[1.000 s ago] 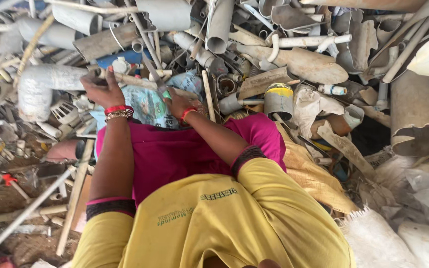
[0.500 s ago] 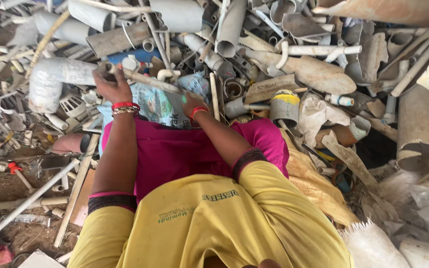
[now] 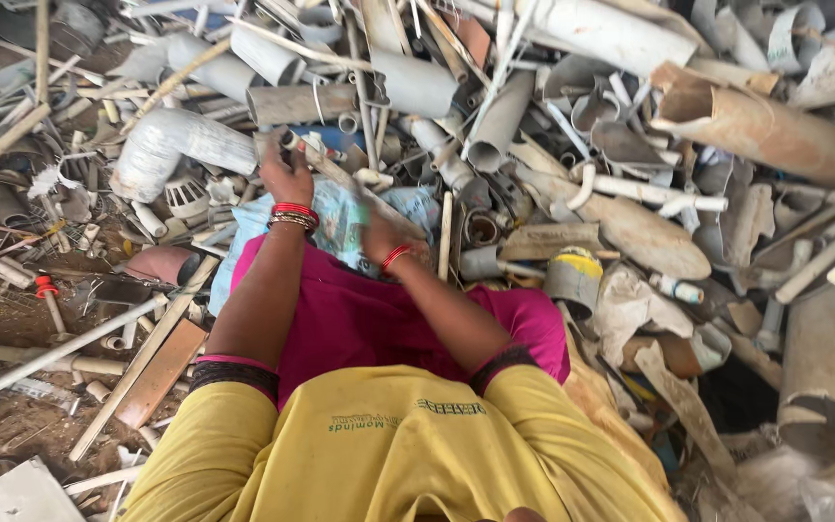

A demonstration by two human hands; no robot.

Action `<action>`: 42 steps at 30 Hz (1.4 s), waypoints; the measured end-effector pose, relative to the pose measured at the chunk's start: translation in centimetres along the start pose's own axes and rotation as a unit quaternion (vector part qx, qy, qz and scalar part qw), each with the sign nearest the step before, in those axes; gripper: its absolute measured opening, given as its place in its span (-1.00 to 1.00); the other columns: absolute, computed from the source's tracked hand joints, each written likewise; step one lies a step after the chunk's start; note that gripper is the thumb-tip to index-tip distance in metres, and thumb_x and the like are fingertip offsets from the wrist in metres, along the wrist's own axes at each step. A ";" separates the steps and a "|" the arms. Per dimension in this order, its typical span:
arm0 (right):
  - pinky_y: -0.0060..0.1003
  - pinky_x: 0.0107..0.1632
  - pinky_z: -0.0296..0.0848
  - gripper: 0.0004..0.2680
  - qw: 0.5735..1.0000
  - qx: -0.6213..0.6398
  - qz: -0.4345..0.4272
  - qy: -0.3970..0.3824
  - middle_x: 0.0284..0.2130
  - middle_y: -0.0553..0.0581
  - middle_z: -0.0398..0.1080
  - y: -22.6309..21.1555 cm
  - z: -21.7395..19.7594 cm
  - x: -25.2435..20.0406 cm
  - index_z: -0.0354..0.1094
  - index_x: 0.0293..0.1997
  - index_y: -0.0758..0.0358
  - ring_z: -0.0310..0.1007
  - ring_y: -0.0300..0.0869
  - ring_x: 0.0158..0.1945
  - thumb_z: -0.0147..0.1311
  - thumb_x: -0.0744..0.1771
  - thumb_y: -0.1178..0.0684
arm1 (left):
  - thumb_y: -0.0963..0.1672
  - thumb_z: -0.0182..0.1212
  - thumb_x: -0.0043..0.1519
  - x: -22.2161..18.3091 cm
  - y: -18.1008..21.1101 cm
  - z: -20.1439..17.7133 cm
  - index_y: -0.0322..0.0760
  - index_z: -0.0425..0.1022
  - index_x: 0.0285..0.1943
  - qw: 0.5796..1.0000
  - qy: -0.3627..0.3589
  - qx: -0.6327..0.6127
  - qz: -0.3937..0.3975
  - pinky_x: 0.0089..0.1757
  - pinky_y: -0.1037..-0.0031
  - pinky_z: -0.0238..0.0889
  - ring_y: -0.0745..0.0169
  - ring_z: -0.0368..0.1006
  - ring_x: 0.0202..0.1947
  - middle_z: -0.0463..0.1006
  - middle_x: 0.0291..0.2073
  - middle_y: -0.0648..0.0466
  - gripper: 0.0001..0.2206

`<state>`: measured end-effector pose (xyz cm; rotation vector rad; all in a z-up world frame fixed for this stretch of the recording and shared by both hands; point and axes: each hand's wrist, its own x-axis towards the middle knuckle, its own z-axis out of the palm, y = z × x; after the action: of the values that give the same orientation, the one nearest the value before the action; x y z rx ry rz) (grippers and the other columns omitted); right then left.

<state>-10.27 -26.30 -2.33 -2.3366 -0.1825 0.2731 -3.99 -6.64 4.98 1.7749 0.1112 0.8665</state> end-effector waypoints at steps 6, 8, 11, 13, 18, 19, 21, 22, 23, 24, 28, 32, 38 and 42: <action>0.18 -0.02 0.37 -0.64 0.994 0.065 -0.081 0.044 0.08 0.51 0.35 -0.1 -2.8 -1.5 0.14 0.45 0.20 0.39 0.39 0.01 0.00 0.49 -0.12 | -0.30 0.27 0.25 -0.1 -1.0 0.5 -0.41 0.48 0.23 0.998 0.022 0.048 0.037 -0.04 0.28 0.40 -0.07 0.57 -0.09 0.63 -0.10 -0.23 -0.66; 0.14 0.00 0.39 -0.61 0.999 0.008 -0.033 0.004 0.06 0.50 0.37 1.1 -4.2 -1.5 0.12 0.41 0.21 0.42 0.35 0.02 0.05 0.45 -0.13 | -0.31 0.17 0.23 -0.1 -1.6 0.6 -0.39 0.47 0.25 1.000 0.019 0.007 0.000 -0.03 0.31 0.41 -0.01 0.60 -0.05 0.63 -0.07 -0.21 -0.63; 0.14 0.01 0.39 -0.60 0.999 -0.008 -0.042 0.003 0.06 0.51 0.37 -1.7 -3.0 -0.3 0.10 0.42 0.19 0.42 0.34 0.03 0.05 0.45 -0.14 | -0.24 0.31 0.32 -0.1 -1.5 1.3 -0.37 0.47 0.25 1.000 0.011 0.004 -0.020 -0.02 0.35 0.40 0.02 0.60 -0.08 0.64 -0.09 -0.19 -0.69; 0.13 0.03 0.39 -0.60 0.998 0.001 -0.061 0.016 0.06 0.51 0.37 -2.8 -2.3 0.1 0.09 0.42 0.17 0.42 0.34 0.04 0.05 0.45 -0.14 | -0.22 0.40 0.27 0.2 -1.3 2.0 -0.35 0.48 0.20 0.997 0.010 -0.068 -0.030 -0.05 0.38 0.40 0.01 0.56 -0.12 0.63 -0.11 -0.14 -0.67; 0.12 0.06 0.38 -0.59 1.000 -0.006 -0.011 -0.005 0.06 0.52 0.37 3.2 -3.7 -0.5 0.06 0.43 0.12 0.42 0.33 0.06 0.04 0.44 -0.15 | -0.21 0.58 0.08 0.1 -1.7 0.5 -0.35 0.61 0.03 0.996 0.071 0.042 0.029 -0.10 0.38 0.36 0.09 0.47 -0.18 0.51 -0.15 -0.08 -0.65; 0.12 0.06 0.38 -0.59 1.000 -0.012 -0.006 -0.010 0.06 0.52 0.37 3.9 -3.8 -0.6 0.06 0.43 0.11 0.42 0.32 0.06 0.04 0.44 -0.15 | -0.21 0.59 0.07 0.3 -2.1 0.4 -0.35 0.62 0.02 0.997 0.070 0.025 0.006 -0.12 0.40 0.37 0.15 0.47 -0.20 0.51 -0.16 -0.04 -0.65; 0.11 0.07 0.38 -0.59 1.000 -0.015 -0.018 -0.007 0.06 0.52 0.37 2.5 -2.0 -0.5 0.05 0.44 0.09 0.42 0.32 0.07 0.04 0.43 -0.16 | -0.21 0.59 0.06 0.6 -3.4 0.2 -0.36 0.62 0.03 0.997 0.063 -0.017 -0.029 -0.14 0.43 0.37 0.24 0.46 -0.21 0.51 -0.16 0.02 -0.64; 0.11 0.08 0.38 -0.58 0.999 -0.015 -0.028 -0.007 0.06 0.52 0.37 1.0 -1.0 0.0 0.04 0.44 0.08 0.42 0.32 0.07 0.04 0.43 -0.16 | -0.23 0.59 0.07 0.6 -4.2 0.5 -0.36 0.62 0.04 0.996 0.065 -0.044 -0.042 -0.14 0.45 0.36 0.28 0.45 -0.21 0.52 -0.15 0.04 -0.64; 0.11 0.09 0.38 -0.58 0.999 -0.002 -0.042 0.001 0.06 0.52 0.37 -0.3 0.1 0.1 0.04 0.44 0.07 0.42 0.32 0.08 0.04 0.43 -0.16 | -0.24 0.58 0.08 0.7 -4.9 0.9 -0.37 0.61 0.06 0.994 0.066 -0.071 -0.055 -0.14 0.46 0.36 0.31 0.44 -0.21 0.53 -0.15 0.06 -0.63; 0.10 0.09 0.38 -0.58 0.999 0.003 -0.053 0.004 0.06 0.52 0.37 -0.9 0.6 0.1 0.03 0.44 0.06 0.42 0.31 0.08 0.04 0.43 -0.16 | -0.25 0.55 0.08 0.7 -5.7 1.3 -0.36 0.56 0.07 0.984 0.062 -0.152 -0.071 -0.11 0.49 0.37 0.32 0.47 -0.19 0.56 -0.14 0.07 -0.62; 0.09 0.12 0.38 -0.57 1.000 0.002 -0.018 0.008 0.06 0.53 0.38 3.4 -0.7 0.7 0.01 0.45 0.03 0.43 0.31 0.09 0.04 0.42 -0.17 | -0.31 0.52 0.15 1.0 -8.5 1.1 -0.44 0.53 0.11 0.958 0.032 -0.264 -0.110 -0.08 0.51 0.37 0.31 0.44 -0.17 0.58 -0.14 0.04 -0.64; 0.09 0.14 0.40 -0.54 0.997 -0.070 -0.040 -0.020 0.01 0.50 0.44 4.5 -1.1 -0.1 -0.08 0.54 -0.04 0.50 0.26 0.05 -0.07 0.41 -0.04 | -0.30 0.44 0.18 1.0 -8.8 1.3 -0.41 0.51 0.17 0.973 -0.044 -0.210 -0.081 -0.04 0.54 0.40 0.35 0.49 -0.09 0.60 -0.04 0.04 -0.63; 0.12 0.12 0.45 -0.63 1.000 -0.008 -0.024 0.001 -0.01 0.46 0.53 0.7 -0.1 0.4 0.07 0.43 0.07 0.52 0.28 0.06 0.00 0.45 -0.13 | -0.27 0.43 0.25 1.5 -8.7 2.1 -0.42 0.50 0.18 0.964 -0.007 -0.239 -0.118 -0.02 0.54 0.37 0.37 0.50 -0.08 0.62 -0.03 0.07 -0.67; 0.09 0.01 0.54 -0.54 0.999 0.015 0.031 -0.029 0.22 0.41 0.20 2.3 -1.5 -1.1 -0.13 0.49 -0.06 0.52 0.25 0.01 -0.11 0.39 -0.11 | -0.26 0.57 0.15 1.1 -9.1 0.5 -0.45 0.54 0.08 0.982 0.027 -0.178 -0.060 -0.08 0.52 0.37 0.37 0.45 -0.19 0.59 -0.17 0.11 -0.65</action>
<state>-10.80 -29.16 -2.81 -2.3087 -0.1340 0.3724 0.06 -2.93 -2.35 1.3978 0.0917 0.7920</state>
